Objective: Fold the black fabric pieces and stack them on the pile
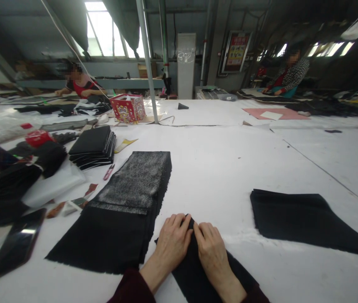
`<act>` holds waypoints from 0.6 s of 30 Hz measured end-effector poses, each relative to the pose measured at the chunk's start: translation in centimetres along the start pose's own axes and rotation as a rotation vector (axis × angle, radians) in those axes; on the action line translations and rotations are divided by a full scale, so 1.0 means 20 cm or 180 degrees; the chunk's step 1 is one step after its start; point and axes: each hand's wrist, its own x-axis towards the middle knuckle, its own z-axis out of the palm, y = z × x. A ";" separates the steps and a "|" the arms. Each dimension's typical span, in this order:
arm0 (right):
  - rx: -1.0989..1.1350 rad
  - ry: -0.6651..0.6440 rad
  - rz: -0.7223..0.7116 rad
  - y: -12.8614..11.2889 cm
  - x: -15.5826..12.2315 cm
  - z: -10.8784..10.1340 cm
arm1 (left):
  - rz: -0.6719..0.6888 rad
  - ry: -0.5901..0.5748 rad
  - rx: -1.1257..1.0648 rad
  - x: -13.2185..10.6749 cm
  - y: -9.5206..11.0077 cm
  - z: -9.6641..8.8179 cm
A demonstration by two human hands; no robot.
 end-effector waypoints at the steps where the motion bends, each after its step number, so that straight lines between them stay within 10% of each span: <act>1: -0.0011 0.0015 -0.0004 0.00 0.00 0.00 | -0.0041 0.0032 0.0006 0.00 0.00 -0.01; 18: 0.0727 0.0137 0.0262 0.09 -0.04 -0.02 | 0.0833 -0.0115 0.0751 0.03 -0.02 -0.07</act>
